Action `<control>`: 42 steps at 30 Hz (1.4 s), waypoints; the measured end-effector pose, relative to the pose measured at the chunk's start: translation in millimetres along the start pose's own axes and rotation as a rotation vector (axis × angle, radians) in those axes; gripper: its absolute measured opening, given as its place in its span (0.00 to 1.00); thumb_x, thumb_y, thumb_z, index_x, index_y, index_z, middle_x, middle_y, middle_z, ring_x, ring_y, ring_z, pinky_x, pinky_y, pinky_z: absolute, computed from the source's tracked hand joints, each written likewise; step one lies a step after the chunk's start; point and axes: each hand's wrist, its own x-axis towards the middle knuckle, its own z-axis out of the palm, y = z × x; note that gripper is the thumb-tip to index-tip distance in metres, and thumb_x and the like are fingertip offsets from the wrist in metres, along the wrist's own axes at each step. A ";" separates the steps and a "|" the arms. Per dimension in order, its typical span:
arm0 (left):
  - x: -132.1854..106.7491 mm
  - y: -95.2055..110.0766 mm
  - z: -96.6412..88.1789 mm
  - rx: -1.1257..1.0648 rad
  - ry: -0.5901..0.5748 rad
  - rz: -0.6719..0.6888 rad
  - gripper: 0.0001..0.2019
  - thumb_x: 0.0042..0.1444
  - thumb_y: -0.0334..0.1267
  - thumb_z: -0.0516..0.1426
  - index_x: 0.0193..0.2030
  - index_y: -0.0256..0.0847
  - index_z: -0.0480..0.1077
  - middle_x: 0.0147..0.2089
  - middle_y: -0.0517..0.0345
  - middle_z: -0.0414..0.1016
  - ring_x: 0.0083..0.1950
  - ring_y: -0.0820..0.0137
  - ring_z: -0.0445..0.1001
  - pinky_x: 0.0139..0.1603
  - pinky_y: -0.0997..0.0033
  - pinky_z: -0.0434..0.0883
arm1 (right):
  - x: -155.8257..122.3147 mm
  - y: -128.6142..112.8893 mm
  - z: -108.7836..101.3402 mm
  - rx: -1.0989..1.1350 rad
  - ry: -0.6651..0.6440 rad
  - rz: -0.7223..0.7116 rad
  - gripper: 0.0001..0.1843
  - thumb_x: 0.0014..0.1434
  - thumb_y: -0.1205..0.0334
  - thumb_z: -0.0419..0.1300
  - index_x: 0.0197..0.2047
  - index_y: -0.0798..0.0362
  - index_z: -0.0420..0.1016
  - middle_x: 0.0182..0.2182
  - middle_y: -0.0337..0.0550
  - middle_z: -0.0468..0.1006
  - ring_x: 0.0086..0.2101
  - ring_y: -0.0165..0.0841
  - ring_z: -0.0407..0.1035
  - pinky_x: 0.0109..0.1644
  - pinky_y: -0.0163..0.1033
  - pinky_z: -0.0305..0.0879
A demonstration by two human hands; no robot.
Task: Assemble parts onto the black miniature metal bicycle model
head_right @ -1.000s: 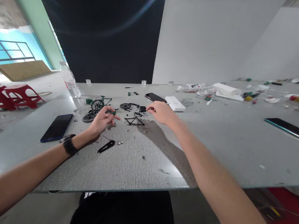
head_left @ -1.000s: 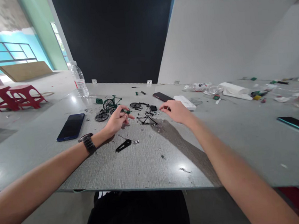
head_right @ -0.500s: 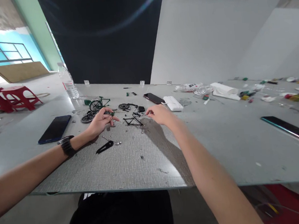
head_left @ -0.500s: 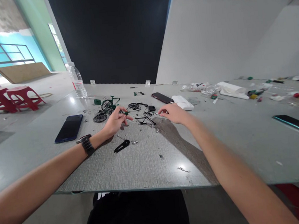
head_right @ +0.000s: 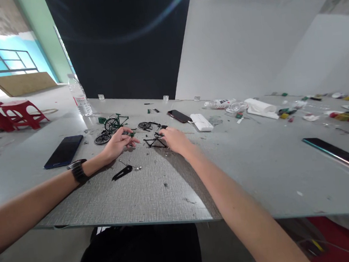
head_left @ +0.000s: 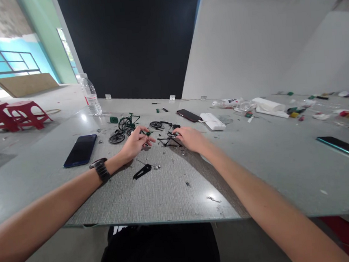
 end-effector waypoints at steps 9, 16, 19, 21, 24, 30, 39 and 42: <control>-1.3 3.6 0.6 -0.008 -0.013 -0.018 0.07 0.68 0.26 0.52 0.48 0.41 0.61 0.39 0.50 0.84 0.32 0.71 0.79 0.34 0.70 0.72 | 2.0 6.3 3.1 -0.028 -0.031 0.025 0.20 0.69 0.64 0.52 0.53 0.51 0.84 0.50 0.55 0.82 0.46 0.44 0.75 0.44 0.46 0.65; -2.0 4.1 0.6 -0.014 0.001 -0.015 0.06 0.68 0.27 0.52 0.48 0.41 0.62 0.39 0.50 0.84 0.32 0.71 0.79 0.34 0.69 0.72 | 1.7 11.3 1.5 -0.026 -0.034 0.039 0.19 0.70 0.61 0.52 0.50 0.49 0.85 0.49 0.54 0.83 0.46 0.45 0.75 0.45 0.47 0.66; -2.0 3.4 0.0 -0.018 -0.007 -0.013 0.06 0.67 0.28 0.53 0.48 0.41 0.62 0.39 0.50 0.84 0.33 0.70 0.79 0.34 0.69 0.73 | 0.9 17.7 1.3 -0.017 -0.025 0.047 0.19 0.70 0.60 0.52 0.51 0.49 0.85 0.50 0.53 0.83 0.46 0.44 0.76 0.46 0.47 0.66; -1.5 2.3 -0.5 -0.023 -0.010 -0.008 0.06 0.67 0.29 0.54 0.48 0.41 0.63 0.39 0.49 0.84 0.32 0.70 0.79 0.33 0.69 0.73 | 0.3 20.8 1.5 -0.019 -0.023 0.057 0.19 0.70 0.60 0.52 0.51 0.50 0.85 0.50 0.53 0.83 0.46 0.44 0.76 0.46 0.47 0.66; -0.6 0.6 -0.8 -0.024 -0.006 0.001 0.06 0.66 0.29 0.55 0.48 0.41 0.63 0.38 0.49 0.84 0.32 0.70 0.79 0.32 0.69 0.72 | -0.4 21.2 1.1 -0.024 -0.018 0.064 0.18 0.70 0.61 0.53 0.51 0.50 0.85 0.50 0.52 0.84 0.47 0.44 0.76 0.47 0.47 0.67; 1.1 -4.0 -0.3 -0.011 0.016 0.003 0.06 0.66 0.30 0.55 0.48 0.41 0.64 0.37 0.50 0.84 0.32 0.70 0.79 0.34 0.68 0.73 | -1.4 12.6 -3.9 -0.028 -0.023 0.044 0.19 0.70 0.63 0.53 0.52 0.50 0.84 0.51 0.52 0.84 0.48 0.44 0.76 0.47 0.47 0.67; 0.2 -0.9 0.3 -0.038 -0.009 -0.012 0.06 0.67 0.29 0.54 0.48 0.41 0.64 0.37 0.50 0.83 0.33 0.69 0.79 0.32 0.69 0.73 | -2.6 7.3 -5.0 -0.009 -0.018 0.040 0.19 0.70 0.62 0.52 0.52 0.51 0.84 0.50 0.53 0.84 0.47 0.44 0.75 0.47 0.48 0.67; -0.9 1.5 0.7 -0.031 -0.002 -0.020 0.06 0.67 0.28 0.53 0.47 0.41 0.63 0.36 0.51 0.83 0.32 0.70 0.78 0.32 0.70 0.72 | -4.7 -0.2 -10.1 -0.001 -0.010 0.036 0.20 0.70 0.62 0.51 0.51 0.51 0.84 0.50 0.53 0.84 0.48 0.45 0.75 0.48 0.49 0.67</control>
